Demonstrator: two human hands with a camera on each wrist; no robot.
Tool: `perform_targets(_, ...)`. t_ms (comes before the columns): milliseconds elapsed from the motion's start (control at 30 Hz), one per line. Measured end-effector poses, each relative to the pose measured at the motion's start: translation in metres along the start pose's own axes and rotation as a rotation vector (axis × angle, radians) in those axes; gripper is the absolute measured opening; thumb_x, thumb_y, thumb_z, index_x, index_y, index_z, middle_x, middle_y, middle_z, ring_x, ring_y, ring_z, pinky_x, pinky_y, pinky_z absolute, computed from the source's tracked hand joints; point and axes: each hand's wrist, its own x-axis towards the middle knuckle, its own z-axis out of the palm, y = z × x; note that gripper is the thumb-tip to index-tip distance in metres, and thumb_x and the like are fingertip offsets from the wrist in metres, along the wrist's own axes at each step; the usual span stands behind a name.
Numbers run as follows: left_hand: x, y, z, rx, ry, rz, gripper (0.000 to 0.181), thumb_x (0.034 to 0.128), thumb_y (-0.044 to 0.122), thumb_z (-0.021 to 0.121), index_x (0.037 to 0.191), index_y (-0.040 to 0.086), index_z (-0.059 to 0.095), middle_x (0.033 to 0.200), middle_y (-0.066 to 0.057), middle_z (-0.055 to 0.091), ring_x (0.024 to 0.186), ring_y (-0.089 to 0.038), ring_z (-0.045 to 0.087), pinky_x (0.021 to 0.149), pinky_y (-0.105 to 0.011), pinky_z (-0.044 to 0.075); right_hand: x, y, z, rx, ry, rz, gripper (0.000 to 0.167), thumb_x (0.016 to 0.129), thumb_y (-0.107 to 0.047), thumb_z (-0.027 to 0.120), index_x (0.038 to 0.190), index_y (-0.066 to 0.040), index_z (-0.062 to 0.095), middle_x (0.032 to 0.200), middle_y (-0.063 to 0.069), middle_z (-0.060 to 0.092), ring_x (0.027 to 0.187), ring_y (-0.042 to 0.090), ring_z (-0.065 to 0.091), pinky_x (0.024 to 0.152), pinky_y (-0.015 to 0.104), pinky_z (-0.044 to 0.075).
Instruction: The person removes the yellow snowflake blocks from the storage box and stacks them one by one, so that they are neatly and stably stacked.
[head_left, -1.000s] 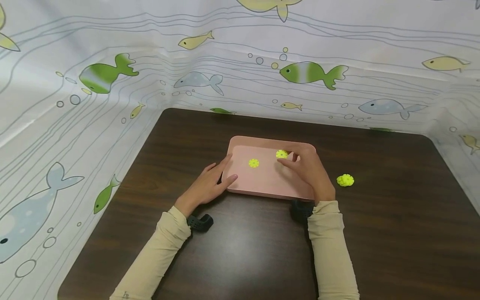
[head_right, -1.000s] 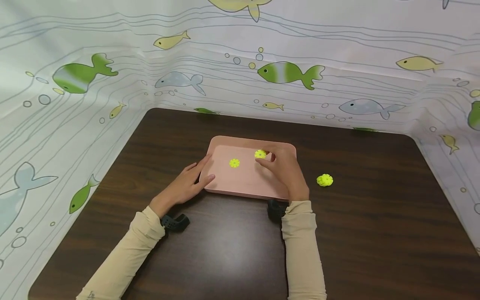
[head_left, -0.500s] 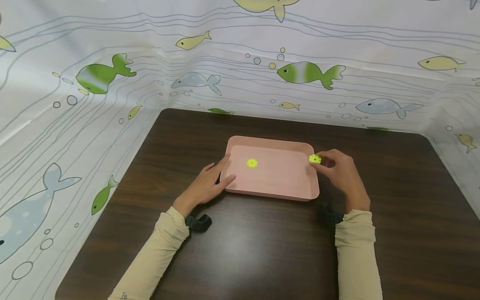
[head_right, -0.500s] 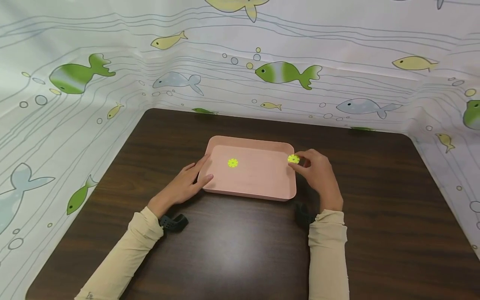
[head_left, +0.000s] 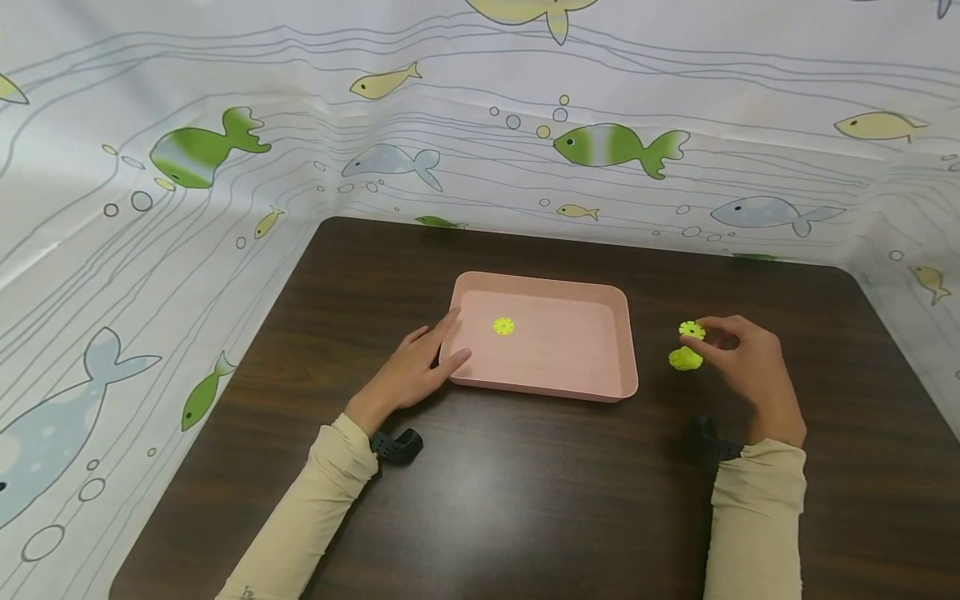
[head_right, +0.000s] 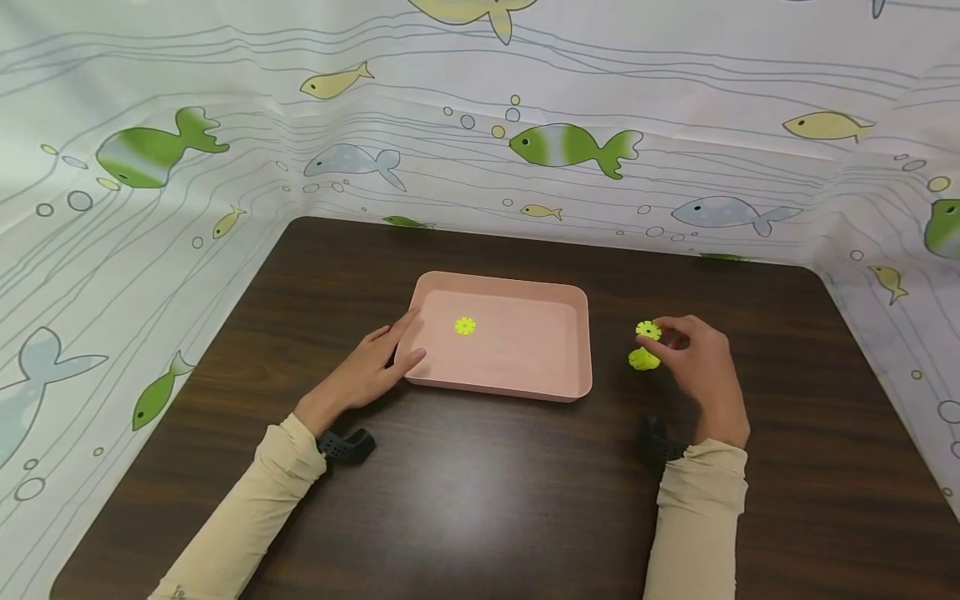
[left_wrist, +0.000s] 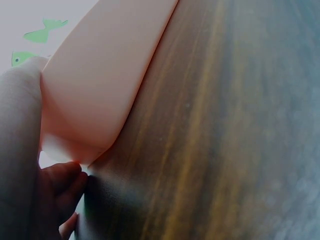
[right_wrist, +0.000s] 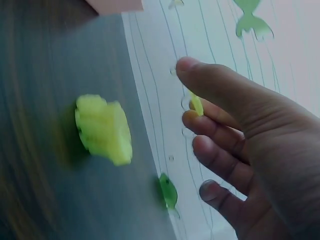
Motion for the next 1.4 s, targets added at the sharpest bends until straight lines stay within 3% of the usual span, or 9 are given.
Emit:
perform_targets(367,0.000,0.001,-0.001,0.000,0.002,-0.005,0.078,0.1069,0.058,0.043,0.168,0.020,0.014,0.170,-0.002,0.024,0.147,-0.021,0.043,0.128,-0.044,0.011,-0.009,0.021,-0.003,-0.009,-0.086,0.087,0.048,0.096,-0.029,0.077,0.121,0.012,0.069,0.101,0.024,0.065,0.085,0.030,0.053,0.063,0.026,0.044)
perform_targets(600,-0.001,0.001,-0.001,-0.003,-0.004,-0.016,0.078,0.1066,0.058,0.043,0.168,0.022,0.013,0.170,-0.001,0.024,0.148,-0.021,0.042,0.128,-0.042,0.010,-0.008,0.023,-0.002,-0.001,-0.117,0.070,0.046,0.095,-0.027,0.078,0.120,0.011,0.069,0.100,0.025,0.069,0.084,0.030,0.056,0.067,0.027,0.045)
perform_targets(833,0.000,0.000,-0.001,0.004,0.007,0.017,0.076,0.1082,0.053,0.043,0.168,0.015,0.015,0.169,-0.005,0.027,0.148,-0.025,0.041,0.128,-0.046,0.013,-0.007,0.023,0.002,0.001,-0.132,0.079,0.049,0.095,-0.029,0.078,0.120,0.012,0.069,0.110,0.032,0.066,0.087,0.033,0.057,0.071,0.035,0.048)
perform_targets(1000,0.001,-0.001,0.000,0.000,0.011,0.021,0.075,0.1082,0.052,0.044,0.168,0.015,0.016,0.169,-0.005,0.027,0.148,-0.024,0.042,0.128,-0.045,0.013,-0.008,0.024,0.002,0.005,-0.143,0.080,0.048,0.095,-0.028,0.078,0.120,0.012,0.069,0.105,0.030,0.068,0.087,0.033,0.060,0.071,0.035,0.049)
perform_targets(1400,0.001,-0.002,0.001,-0.009,0.013,0.026,0.075,0.1085,0.052,0.043,0.168,0.015,0.016,0.169,-0.004,0.026,0.149,-0.024,0.041,0.128,-0.046,0.012,-0.007,0.025,0.002,0.014,-0.158,0.091,0.052,0.095,-0.032,0.078,0.122,0.012,0.068,0.110,0.031,0.067,0.090,0.034,0.059,0.073,0.038,0.049)
